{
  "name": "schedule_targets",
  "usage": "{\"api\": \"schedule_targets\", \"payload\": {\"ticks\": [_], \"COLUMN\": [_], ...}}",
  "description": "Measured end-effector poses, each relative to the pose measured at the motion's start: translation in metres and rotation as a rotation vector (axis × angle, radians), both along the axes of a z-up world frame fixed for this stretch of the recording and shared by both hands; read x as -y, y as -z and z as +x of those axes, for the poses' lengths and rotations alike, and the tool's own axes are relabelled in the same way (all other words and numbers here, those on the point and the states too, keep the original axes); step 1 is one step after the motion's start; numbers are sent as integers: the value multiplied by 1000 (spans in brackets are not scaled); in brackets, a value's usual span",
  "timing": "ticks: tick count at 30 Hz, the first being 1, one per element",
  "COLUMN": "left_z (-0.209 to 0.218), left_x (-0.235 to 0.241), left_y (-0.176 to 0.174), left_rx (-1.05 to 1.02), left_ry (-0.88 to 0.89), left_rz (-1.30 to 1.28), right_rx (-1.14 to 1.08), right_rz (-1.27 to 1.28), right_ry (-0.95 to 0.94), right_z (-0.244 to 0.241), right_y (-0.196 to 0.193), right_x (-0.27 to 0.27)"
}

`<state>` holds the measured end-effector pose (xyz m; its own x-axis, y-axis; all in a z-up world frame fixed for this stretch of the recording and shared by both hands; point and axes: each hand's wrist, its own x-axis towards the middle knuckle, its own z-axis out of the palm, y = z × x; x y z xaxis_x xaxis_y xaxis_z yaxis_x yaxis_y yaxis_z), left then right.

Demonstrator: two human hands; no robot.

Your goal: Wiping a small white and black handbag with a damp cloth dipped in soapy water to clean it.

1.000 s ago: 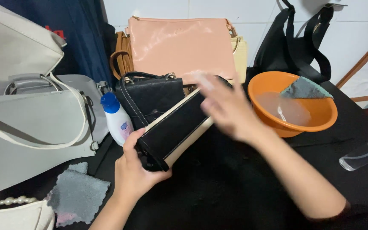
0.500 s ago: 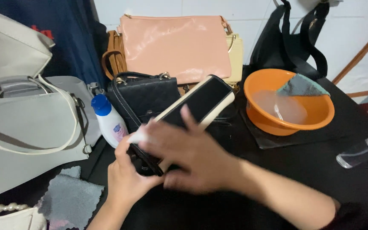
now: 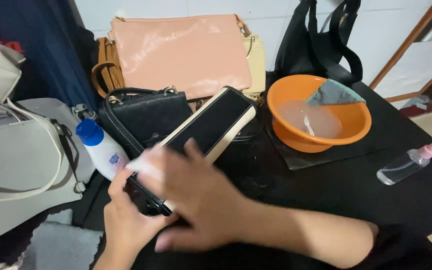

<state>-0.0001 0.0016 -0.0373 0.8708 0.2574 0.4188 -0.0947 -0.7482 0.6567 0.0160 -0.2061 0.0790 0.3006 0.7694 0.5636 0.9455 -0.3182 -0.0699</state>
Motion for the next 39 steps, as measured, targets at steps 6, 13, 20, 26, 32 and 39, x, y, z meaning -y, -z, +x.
{"api": "schedule_targets", "payload": {"ticks": [6, 13, 20, 26, 32, 39], "left_z": [-8, -9, -8, -9, -11, -4], "left_x": [15, 12, 7, 7, 8, 3], "left_y": [-43, -48, -29, -44, -53, -48], "left_rx": [86, 164, 68, 63, 19, 492], "left_ry": [54, 133, 52, 83, 85, 276], "left_rz": [-77, -26, -19, -44, -46, 185], "right_rx": [22, 26, -5, 129, 12, 105], "right_rz": [68, 180, 115, 138, 174, 141], "right_ry": [144, 504, -2, 10, 366, 200], "right_z": [54, 111, 7, 55, 117, 86], "right_y": [3, 0, -8, 11, -5, -2], "right_x": [24, 62, 5, 25, 70, 41]}}
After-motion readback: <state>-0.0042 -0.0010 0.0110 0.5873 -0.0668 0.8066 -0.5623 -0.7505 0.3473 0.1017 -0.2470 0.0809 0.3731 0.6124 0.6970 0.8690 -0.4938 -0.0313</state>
